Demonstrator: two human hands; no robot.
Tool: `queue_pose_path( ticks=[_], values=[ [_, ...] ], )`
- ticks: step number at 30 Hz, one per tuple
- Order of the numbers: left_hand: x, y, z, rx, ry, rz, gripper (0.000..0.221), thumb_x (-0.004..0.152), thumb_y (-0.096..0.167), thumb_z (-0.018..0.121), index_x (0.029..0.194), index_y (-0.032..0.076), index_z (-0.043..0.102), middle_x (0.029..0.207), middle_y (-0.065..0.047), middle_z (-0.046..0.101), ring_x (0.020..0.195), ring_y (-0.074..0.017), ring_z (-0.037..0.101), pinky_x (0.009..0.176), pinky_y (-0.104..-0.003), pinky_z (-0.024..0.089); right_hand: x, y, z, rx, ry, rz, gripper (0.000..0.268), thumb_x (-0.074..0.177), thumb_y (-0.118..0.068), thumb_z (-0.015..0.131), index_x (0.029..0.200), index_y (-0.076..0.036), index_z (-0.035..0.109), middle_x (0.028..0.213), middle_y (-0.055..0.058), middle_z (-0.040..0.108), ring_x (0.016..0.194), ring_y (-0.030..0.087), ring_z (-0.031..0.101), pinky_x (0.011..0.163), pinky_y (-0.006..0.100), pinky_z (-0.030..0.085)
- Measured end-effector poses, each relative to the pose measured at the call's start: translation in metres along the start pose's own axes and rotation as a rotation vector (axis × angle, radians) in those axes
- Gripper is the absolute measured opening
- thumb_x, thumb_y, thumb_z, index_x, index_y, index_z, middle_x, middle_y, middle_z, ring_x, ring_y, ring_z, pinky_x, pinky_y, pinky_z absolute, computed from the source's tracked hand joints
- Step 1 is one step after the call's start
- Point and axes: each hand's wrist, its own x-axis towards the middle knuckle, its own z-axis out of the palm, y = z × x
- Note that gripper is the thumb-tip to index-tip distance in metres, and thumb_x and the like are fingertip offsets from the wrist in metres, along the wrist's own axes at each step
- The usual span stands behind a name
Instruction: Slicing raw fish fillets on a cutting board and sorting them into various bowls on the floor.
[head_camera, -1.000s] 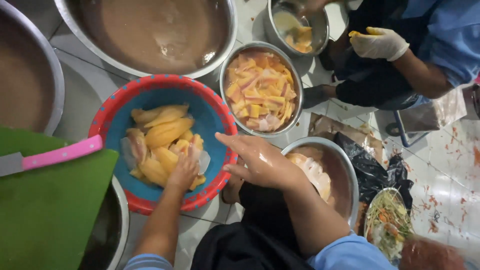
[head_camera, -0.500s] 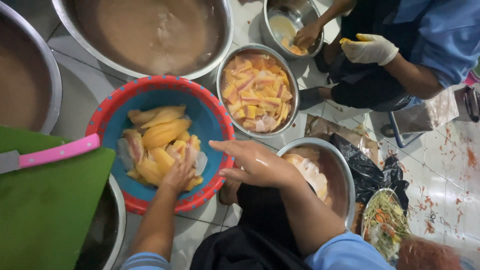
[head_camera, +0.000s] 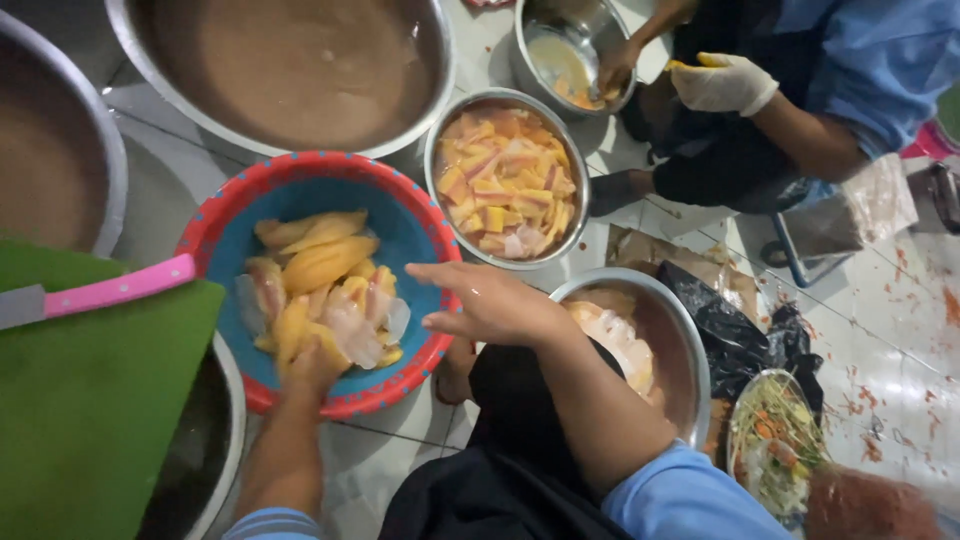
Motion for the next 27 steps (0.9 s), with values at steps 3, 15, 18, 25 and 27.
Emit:
queue_pose_path(
  ticks=[3, 15, 18, 25, 27],
  values=[
    [-0.051, 0.016, 0.040, 0.455, 0.146, -0.018, 0.039, 0.096, 0.015, 0.042, 0.133, 0.018, 0.033, 0.101, -0.009, 0.057, 0.086, -0.0199, 0.056, 0.082, -0.029, 0.046, -0.006, -0.002, -0.001, 0.130, -0.049, -0.040, 0.056, 0.083, -0.032, 0.064, 0.131, -0.009, 0.048, 0.113, 0.021, 0.062, 0.100, 0.043, 0.059, 0.083, 0.049, 0.050],
    [-0.046, 0.013, 0.074, 1.554, 0.801, 0.187, 0.046, 0.100, 0.052, 0.028, 0.143, 0.043, 0.018, 0.147, 0.002, 0.025, 0.132, -0.0187, 0.036, 0.102, -0.032, 0.036, -0.013, -0.006, -0.003, 0.100, -0.024, -0.042, 0.058, 0.082, -0.028, 0.066, 0.132, -0.007, 0.046, 0.111, 0.021, 0.062, 0.092, 0.041, 0.061, 0.081, 0.048, 0.050],
    [-0.047, 0.013, 0.082, 2.644, 0.498, 0.171, 0.036, 0.096, 0.007, 0.035, 0.121, 0.002, 0.061, 0.131, -0.017, 0.053, 0.140, -0.0355, 0.011, 0.098, -0.047, 0.031, -0.013, -0.002, -0.003, 0.054, -0.020, -0.051, 0.058, 0.082, -0.027, 0.067, 0.132, -0.007, 0.046, 0.109, 0.021, 0.062, 0.090, 0.039, 0.061, 0.077, 0.046, 0.051],
    [0.007, 0.023, 0.010, 2.996, 0.464, -0.314, 0.045, 0.099, 0.017, 0.024, 0.142, 0.012, 0.038, 0.152, -0.006, 0.029, 0.145, -0.0251, 0.009, 0.115, -0.049, -0.003, -0.008, 0.014, -0.006, -0.146, 0.043, -0.044, 0.062, 0.080, -0.027, 0.069, 0.132, -0.004, 0.044, 0.104, 0.022, 0.062, 0.099, 0.039, 0.060, 0.087, 0.048, 0.046],
    [-0.007, 0.025, 0.038, 3.036, 0.472, -0.365, 0.045, 0.099, 0.019, 0.024, 0.142, 0.013, 0.036, 0.153, -0.005, 0.026, 0.146, -0.0227, 0.005, 0.116, -0.048, -0.007, -0.008, 0.016, -0.002, -0.155, 0.060, -0.052, 0.063, 0.080, -0.029, 0.068, 0.133, -0.005, 0.043, 0.104, 0.022, 0.062, 0.102, 0.039, 0.059, 0.088, 0.049, 0.045]
  ],
)
